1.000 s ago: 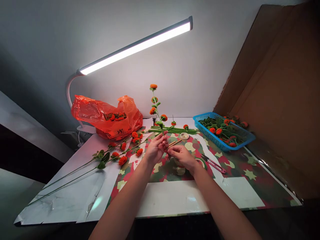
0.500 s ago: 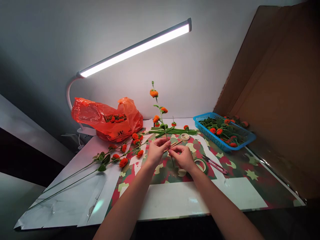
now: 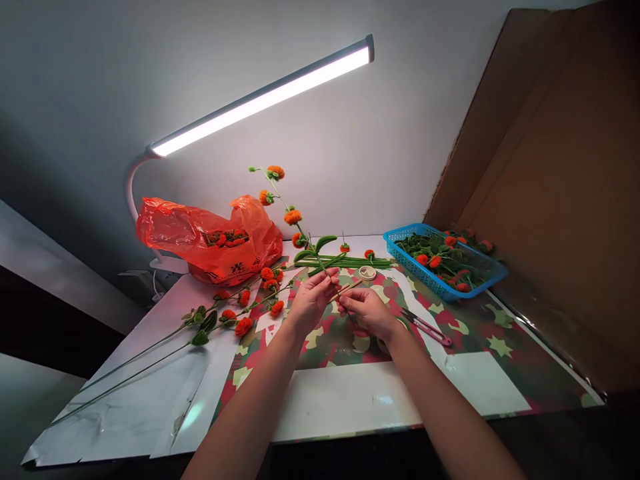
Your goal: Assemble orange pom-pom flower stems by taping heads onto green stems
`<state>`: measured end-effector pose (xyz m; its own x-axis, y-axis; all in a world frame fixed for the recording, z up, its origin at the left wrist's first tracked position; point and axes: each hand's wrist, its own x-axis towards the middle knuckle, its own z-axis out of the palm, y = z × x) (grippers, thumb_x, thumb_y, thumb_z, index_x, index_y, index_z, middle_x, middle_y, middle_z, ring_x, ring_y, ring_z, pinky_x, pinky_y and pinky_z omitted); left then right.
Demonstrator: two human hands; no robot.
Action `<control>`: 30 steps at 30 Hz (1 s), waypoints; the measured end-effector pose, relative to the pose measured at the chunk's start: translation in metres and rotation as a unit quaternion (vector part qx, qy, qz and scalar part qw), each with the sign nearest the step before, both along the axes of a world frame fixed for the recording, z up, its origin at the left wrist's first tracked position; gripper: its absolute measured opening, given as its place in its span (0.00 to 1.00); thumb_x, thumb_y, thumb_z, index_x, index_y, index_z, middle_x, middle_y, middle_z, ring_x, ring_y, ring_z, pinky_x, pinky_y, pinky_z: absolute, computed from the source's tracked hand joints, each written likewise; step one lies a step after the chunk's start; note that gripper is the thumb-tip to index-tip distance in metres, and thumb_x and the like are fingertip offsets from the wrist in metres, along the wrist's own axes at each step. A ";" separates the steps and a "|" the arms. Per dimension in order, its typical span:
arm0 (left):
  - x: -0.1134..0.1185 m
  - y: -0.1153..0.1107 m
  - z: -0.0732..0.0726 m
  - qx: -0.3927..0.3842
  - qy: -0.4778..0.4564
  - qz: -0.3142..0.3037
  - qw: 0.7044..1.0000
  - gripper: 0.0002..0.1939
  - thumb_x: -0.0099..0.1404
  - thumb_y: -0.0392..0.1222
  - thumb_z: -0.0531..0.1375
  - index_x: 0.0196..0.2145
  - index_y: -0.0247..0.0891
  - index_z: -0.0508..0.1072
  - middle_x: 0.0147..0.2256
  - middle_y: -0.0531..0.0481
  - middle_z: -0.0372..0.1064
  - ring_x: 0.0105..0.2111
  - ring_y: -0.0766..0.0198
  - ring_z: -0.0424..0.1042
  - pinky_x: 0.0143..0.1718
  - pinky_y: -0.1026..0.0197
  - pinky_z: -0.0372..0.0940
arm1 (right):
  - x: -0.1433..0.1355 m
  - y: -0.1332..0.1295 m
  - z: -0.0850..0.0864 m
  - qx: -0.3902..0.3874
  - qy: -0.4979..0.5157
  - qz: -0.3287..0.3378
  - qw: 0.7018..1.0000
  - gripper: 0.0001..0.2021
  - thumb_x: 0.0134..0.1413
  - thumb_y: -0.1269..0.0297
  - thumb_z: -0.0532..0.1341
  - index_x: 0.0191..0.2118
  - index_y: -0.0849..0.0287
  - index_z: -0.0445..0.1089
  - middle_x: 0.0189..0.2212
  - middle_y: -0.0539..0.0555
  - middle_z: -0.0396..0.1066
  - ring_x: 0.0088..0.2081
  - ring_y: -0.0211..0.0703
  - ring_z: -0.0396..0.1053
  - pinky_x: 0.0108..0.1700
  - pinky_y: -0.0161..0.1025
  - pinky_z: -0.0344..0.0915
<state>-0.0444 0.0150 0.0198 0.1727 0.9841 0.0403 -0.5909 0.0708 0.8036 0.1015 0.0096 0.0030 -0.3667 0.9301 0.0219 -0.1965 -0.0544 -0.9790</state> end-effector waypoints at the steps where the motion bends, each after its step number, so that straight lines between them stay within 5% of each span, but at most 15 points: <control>1: 0.001 -0.001 -0.001 0.011 0.031 0.006 0.999 0.18 0.49 0.39 0.68 0.39 0.34 0.76 0.29 0.50 0.72 0.29 0.69 0.70 0.35 0.65 0.64 | -0.001 0.000 0.000 0.009 -0.004 -0.021 1.000 0.15 0.40 0.53 0.67 0.25 0.62 0.72 0.21 0.51 0.69 0.25 0.37 0.64 0.30 0.36 0.60; 4: 0.004 -0.002 -0.003 0.025 0.129 0.053 0.990 0.18 0.47 0.39 0.69 0.38 0.35 0.77 0.28 0.50 0.73 0.28 0.68 0.69 0.32 0.65 0.64 | -0.006 -0.001 -0.001 0.035 0.006 -0.079 0.996 0.14 0.40 0.54 0.67 0.25 0.61 0.72 0.20 0.50 0.68 0.24 0.36 0.64 0.30 0.37 0.61; 8: 0.004 -0.001 -0.004 0.018 0.151 0.107 0.983 0.13 0.42 0.40 0.71 0.27 0.32 0.76 0.23 0.51 0.72 0.24 0.67 0.69 0.30 0.64 0.65 | -0.013 -0.002 -0.004 0.018 0.032 -0.105 0.994 0.13 0.37 0.55 0.68 0.24 0.61 0.73 0.20 0.50 0.69 0.24 0.37 0.64 0.31 0.38 0.62; 14: 0.001 0.000 -0.004 0.035 0.109 0.049 0.992 0.14 0.46 0.42 0.69 0.31 0.32 0.76 0.25 0.49 0.73 0.23 0.66 0.70 0.25 0.64 0.65 | -0.008 -0.004 -0.002 -0.080 0.078 0.000 0.994 0.15 0.36 0.55 0.69 0.26 0.62 0.73 0.22 0.50 0.69 0.25 0.34 0.64 0.32 0.35 0.60; 19: 0.003 -0.002 -0.003 0.038 0.071 0.004 0.997 0.15 0.47 0.43 0.69 0.32 0.33 0.76 0.25 0.49 0.72 0.22 0.67 0.69 0.22 0.66 0.64 | -0.002 -0.002 0.001 -0.050 0.062 0.041 0.996 0.15 0.38 0.55 0.69 0.27 0.63 0.74 0.24 0.51 0.69 0.27 0.35 0.65 0.35 0.36 0.60; 25: 0.003 -0.002 -0.003 0.053 0.125 0.029 0.990 0.18 0.47 0.41 0.69 0.38 0.36 0.77 0.27 0.50 0.72 0.26 0.69 0.68 0.29 0.66 0.64 | -0.005 -0.003 0.005 0.015 0.001 -0.047 0.999 0.14 0.38 0.53 0.68 0.22 0.61 0.72 0.20 0.50 0.68 0.26 0.36 0.64 0.32 0.37 0.61; 30: 0.002 0.001 -0.005 0.066 0.172 0.059 0.981 0.17 0.43 0.40 0.70 0.34 0.35 0.79 0.19 0.55 0.66 0.21 0.71 0.62 0.23 0.67 0.58 | -0.007 -0.002 0.001 -0.005 0.003 -0.054 0.999 0.14 0.33 0.55 0.70 0.23 0.62 0.73 0.20 0.50 0.69 0.25 0.36 0.64 0.31 0.36 0.61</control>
